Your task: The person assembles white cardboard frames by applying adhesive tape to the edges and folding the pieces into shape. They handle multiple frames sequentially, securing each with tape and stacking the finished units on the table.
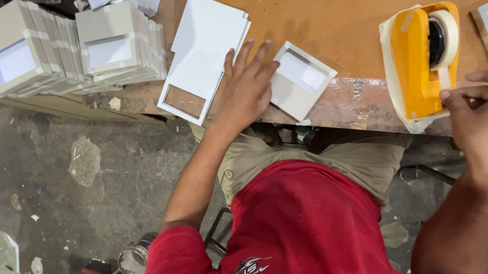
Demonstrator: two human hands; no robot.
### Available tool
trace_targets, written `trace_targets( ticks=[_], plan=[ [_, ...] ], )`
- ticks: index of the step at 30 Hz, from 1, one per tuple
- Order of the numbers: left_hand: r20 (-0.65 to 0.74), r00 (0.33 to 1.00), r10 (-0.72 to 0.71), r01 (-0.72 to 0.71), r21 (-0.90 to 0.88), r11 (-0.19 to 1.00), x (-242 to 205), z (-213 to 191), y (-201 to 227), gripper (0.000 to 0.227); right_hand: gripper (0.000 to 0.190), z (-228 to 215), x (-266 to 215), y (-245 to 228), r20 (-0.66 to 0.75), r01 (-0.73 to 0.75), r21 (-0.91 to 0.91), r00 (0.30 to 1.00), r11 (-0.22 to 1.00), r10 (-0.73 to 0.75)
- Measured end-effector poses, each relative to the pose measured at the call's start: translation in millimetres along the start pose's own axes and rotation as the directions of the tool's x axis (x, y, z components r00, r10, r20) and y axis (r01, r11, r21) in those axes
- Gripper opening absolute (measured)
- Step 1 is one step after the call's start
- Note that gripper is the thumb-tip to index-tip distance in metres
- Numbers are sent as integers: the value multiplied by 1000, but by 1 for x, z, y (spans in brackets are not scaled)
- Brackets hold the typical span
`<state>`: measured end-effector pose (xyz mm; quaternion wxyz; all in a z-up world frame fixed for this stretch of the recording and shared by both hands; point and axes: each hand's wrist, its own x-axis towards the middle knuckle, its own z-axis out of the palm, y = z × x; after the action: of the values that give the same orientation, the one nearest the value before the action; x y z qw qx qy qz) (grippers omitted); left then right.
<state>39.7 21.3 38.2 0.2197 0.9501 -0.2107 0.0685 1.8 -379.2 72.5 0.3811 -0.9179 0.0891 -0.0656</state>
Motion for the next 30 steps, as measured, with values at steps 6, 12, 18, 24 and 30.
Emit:
trace_targets(
  ticks=[6,12,18,24,30],
  plan=[
    [-123,986,-114,110,-39,993,-24,-3,-18,39,44,-13,-6,17,-6,-213,184,976,960,218],
    [-102,979,-176,167,-89,982,-32,2,-19,35,41,-17,-18,33,-104,-33,-378,995,925,-7],
    [-132,978,-165,156,-72,985,-31,4,-11,35,17,-18,-18,37,-213,-56,-210,977,976,10],
    [-125,984,-130,122,-65,990,-28,10,1,34,17,-16,-7,37,80,171,-194,984,966,-158],
    [-167,980,-108,103,-39,994,-28,7,4,30,26,-26,4,17,72,-45,-9,996,999,46]
  ],
)
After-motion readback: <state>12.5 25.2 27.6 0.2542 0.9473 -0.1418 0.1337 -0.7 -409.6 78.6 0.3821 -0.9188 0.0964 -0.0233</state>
